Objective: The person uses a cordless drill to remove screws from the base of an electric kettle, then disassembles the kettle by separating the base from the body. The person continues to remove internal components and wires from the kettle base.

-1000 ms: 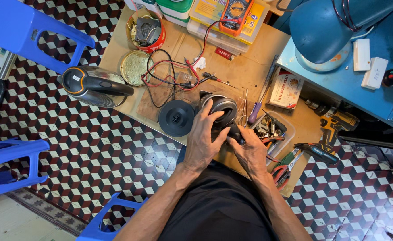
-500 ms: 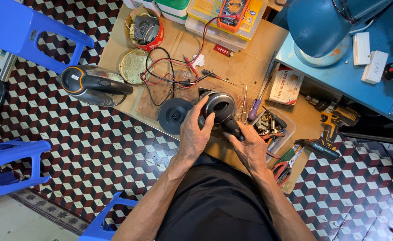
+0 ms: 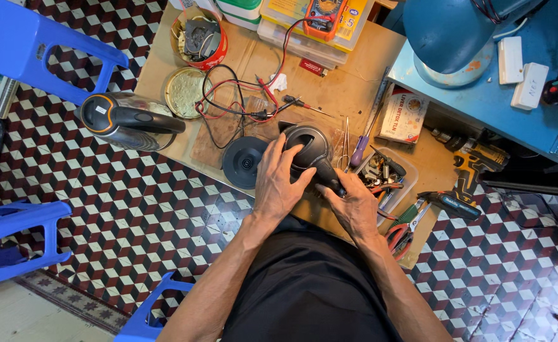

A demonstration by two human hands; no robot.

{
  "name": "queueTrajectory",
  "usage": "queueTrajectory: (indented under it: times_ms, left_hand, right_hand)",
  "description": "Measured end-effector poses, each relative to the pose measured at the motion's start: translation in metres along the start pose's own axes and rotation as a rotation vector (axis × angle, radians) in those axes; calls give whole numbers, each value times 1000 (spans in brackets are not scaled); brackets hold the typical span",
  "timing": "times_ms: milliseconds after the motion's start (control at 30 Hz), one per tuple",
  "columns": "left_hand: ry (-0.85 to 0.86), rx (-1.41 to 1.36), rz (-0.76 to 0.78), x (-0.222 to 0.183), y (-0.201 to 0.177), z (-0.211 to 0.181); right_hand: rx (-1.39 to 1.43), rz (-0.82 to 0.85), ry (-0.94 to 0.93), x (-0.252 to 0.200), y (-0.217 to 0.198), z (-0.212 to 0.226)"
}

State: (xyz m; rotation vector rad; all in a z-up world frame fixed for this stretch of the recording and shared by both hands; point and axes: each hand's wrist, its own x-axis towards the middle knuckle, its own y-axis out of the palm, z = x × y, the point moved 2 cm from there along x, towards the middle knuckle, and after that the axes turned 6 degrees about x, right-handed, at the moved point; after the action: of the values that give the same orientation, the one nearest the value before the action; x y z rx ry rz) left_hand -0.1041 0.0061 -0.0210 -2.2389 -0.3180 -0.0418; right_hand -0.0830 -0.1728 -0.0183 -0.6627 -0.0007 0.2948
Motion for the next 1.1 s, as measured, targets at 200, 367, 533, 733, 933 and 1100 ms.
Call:
queueTrajectory:
  times_ms: [200,367,533,733,933,1100]
  left_hand:
    - [-6,-114,40,2,-2,0]
    - [48,-177,-26,-5,-10,-13]
    - [-14,-421,-82,-13,-20,-20]
    - [-196,-608,9,-16,-23,-18]
    - [-258,-654,98,-18,-10,-7]
    - [-306,-783,174,-13,12,7]
  right_hand:
    - [14,11,30,0,1,-1]
    - [27,20,37,0,2,-3]
    - [28,3,28,-1,2,-5]
    - [7,-10,-3,-1,3,-7]
    - [21,-7,5,-2,4,-9]
    - [35,-15,-3,-2,4,-7]
